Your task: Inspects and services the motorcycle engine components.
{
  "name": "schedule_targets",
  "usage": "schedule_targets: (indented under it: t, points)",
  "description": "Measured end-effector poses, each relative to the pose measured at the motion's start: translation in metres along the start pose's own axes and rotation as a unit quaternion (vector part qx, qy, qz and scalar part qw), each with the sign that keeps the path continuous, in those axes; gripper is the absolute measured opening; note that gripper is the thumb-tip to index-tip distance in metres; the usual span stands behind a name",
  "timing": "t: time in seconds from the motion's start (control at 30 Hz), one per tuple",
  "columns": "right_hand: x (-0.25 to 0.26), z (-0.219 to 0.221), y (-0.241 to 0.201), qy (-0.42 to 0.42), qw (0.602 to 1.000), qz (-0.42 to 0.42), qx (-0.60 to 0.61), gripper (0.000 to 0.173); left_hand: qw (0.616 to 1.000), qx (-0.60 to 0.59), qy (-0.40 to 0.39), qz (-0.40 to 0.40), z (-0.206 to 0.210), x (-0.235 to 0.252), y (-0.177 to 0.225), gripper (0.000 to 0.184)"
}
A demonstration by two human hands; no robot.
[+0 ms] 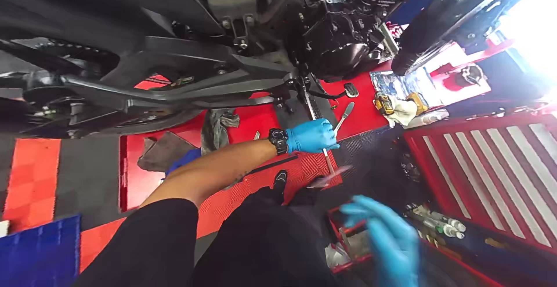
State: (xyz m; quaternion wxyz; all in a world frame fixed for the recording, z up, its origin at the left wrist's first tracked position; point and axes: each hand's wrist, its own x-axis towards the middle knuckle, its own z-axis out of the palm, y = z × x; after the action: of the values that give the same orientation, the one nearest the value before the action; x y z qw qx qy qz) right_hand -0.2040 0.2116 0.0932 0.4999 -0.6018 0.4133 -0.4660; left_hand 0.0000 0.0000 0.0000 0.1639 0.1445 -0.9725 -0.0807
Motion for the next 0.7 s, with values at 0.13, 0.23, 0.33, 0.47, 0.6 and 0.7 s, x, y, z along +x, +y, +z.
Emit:
schedule_targets:
  t: [0.13,0.23,0.33,0.47,0.6,0.7]
  points:
    - [0.044,-0.076,-0.031,0.017,0.992,0.005,-0.127,0.034,1.0,-0.013,0.008,0.019,-0.001,-0.003,-0.002,0.036]
    - [0.091,-0.094,-0.027,-0.092,0.964,0.052,-0.246,0.034,0.999,-0.019,0.016,0.035,-0.001,-0.005,-0.005,0.032]
    - [0.144,-0.096,-0.01,-0.247,0.889,0.132,-0.363,0.04,0.999,-0.026,0.007,0.039,-0.001,-0.005,-0.008,0.028]
    - [0.201,-0.085,0.018,-0.433,0.801,0.193,-0.366,0.042,0.998,-0.043,0.031,-0.016,0.004,-0.006,-0.011,0.024]
    - [0.226,-0.065,0.047,-0.559,0.743,0.264,-0.256,0.04,0.99,-0.056,0.042,-0.12,-0.002,-0.007,-0.02,0.027]
    - [0.228,-0.053,0.067,-0.582,0.746,0.288,-0.148,0.035,0.988,-0.036,0.038,-0.148,-0.003,-0.003,-0.022,0.031]
